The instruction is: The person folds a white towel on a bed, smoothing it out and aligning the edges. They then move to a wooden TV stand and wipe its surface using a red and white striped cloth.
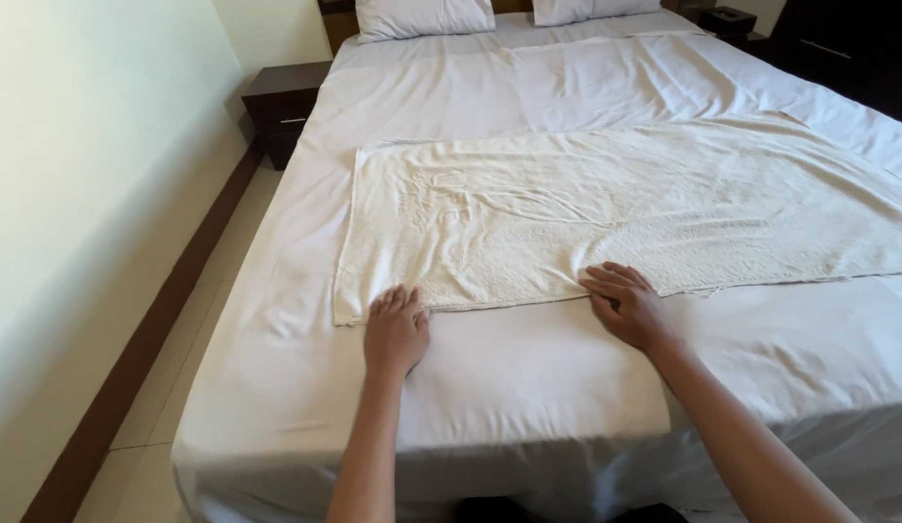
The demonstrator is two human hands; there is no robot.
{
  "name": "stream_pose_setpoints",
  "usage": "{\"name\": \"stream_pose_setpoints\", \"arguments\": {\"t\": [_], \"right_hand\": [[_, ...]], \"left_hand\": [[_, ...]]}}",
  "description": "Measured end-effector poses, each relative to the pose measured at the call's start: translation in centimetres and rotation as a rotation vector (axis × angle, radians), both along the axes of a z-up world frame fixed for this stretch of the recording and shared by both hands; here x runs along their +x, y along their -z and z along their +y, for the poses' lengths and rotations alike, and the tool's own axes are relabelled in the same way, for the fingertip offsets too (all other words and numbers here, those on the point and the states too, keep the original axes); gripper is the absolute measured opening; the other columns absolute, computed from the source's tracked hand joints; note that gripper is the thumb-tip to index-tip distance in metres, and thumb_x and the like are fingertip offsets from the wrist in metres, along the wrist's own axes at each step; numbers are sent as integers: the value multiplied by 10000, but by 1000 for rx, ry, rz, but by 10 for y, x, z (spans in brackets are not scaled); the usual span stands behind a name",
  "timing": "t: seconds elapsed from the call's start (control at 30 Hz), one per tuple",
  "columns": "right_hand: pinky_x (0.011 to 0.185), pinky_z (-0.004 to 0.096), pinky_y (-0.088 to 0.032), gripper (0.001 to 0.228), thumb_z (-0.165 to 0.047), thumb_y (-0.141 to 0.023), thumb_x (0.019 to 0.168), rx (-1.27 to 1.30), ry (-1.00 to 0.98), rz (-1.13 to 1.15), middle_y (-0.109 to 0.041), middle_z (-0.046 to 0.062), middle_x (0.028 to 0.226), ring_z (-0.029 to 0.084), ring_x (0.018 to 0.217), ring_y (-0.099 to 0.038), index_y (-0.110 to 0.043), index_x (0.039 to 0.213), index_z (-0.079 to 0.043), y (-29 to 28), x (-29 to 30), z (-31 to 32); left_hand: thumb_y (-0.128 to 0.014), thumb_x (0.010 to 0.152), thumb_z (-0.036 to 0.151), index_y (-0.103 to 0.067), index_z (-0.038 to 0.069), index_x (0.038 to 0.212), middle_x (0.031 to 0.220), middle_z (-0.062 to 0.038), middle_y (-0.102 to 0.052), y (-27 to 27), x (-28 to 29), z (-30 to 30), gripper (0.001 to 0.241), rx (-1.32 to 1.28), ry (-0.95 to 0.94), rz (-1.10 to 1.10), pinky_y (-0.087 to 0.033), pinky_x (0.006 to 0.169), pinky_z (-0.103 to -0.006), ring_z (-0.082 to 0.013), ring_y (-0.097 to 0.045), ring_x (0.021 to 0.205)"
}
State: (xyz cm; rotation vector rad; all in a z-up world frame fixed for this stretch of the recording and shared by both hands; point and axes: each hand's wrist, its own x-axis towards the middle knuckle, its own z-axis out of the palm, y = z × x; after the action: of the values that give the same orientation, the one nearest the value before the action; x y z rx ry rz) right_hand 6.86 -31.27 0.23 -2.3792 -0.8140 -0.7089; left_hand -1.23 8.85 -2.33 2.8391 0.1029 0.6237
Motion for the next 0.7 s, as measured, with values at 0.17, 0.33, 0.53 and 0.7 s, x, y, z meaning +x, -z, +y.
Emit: {"name": "stream_pose_setpoints", "arguments": {"t": [0.17,0.33,0.53,0.7], "right_hand": [[1110,438,-440,241,-235,-630,974,-15,21,-55,-721,34,1311,290,1339,-568,-778,1138,-139,-7,-6,8],[1041,437,-492,248,-243,-649,967,35,44,-8,-743,56,1196,286,1267,-606,-759,1146,-110,-20,-19,12],[969,431,-529,182,-159,-659,932,65,-73,-48,-748,84,1142,300,1142,-655,-745,1063,-66,-22,-12,9],[932,414,-544,97,-110,-644,907,64,-114,-33,-761,69,1103,294,1091,-688,-711,934,-44,-34,-27,12]], "left_hand": [[-435,1034,307,-631,133,1376,1487,-71,-562,0,-1,-1,431,-87,-9,-65,-260,1208,-413,-231,-442,1430],[-444,1039,271,-718,138,1231,1380,-24,-666,-19,-22,-13,360,-147,-48,-144,-318,1194,-417,-215,-527,1376],[-484,1026,260,-725,153,1220,1298,-27,-710,-24,-25,-15,328,-151,-82,-209,-404,1156,-409,-212,-601,1295],[-506,1020,247,-731,136,1215,1252,-54,-735,-19,-30,-17,318,-157,-81,-281,-406,1121,-428,-228,-625,1277]]}}
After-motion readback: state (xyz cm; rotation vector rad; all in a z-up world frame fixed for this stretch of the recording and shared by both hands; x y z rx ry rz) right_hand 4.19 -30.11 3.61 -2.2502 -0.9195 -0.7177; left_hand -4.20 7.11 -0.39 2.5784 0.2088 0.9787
